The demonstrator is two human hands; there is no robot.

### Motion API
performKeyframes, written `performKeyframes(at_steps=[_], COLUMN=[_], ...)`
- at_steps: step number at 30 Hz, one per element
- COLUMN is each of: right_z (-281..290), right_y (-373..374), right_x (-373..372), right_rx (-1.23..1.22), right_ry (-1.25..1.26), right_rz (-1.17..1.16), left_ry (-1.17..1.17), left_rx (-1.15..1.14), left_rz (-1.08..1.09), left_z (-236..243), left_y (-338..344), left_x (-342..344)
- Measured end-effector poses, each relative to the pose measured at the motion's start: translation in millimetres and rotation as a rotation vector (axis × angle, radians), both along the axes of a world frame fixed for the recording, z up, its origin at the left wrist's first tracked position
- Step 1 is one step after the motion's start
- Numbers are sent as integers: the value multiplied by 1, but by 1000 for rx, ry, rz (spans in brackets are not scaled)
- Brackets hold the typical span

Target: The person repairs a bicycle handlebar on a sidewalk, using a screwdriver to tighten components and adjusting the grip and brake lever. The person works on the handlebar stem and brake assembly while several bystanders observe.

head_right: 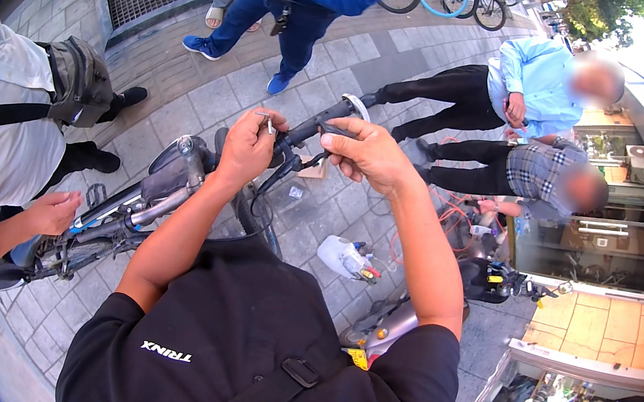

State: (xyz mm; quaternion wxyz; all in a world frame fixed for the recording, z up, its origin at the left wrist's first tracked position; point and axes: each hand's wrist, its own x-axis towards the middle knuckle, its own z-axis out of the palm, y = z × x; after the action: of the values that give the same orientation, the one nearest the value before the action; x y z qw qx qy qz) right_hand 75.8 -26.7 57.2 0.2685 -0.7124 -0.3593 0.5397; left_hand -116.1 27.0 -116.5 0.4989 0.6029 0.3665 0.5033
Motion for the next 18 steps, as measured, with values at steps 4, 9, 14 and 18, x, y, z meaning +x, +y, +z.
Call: performKeyframes(at_steps=[4,9,14,18], right_z=[22,20,10,3], right_y=[6,23,28,30], right_x=[13,27,26,33], right_rx=[120,386,392,391], right_ry=[-314,-964,-1014,-1050], right_rz=[95,254,280,318], left_ry=[138,268,316,321], left_rx=[-2,202,233,213], left_rz=[-32,-11,-34,-33], left_z=[11,26,27,26], left_y=[0,-6,-6,-7], left_x=[-3,0,-3,-3])
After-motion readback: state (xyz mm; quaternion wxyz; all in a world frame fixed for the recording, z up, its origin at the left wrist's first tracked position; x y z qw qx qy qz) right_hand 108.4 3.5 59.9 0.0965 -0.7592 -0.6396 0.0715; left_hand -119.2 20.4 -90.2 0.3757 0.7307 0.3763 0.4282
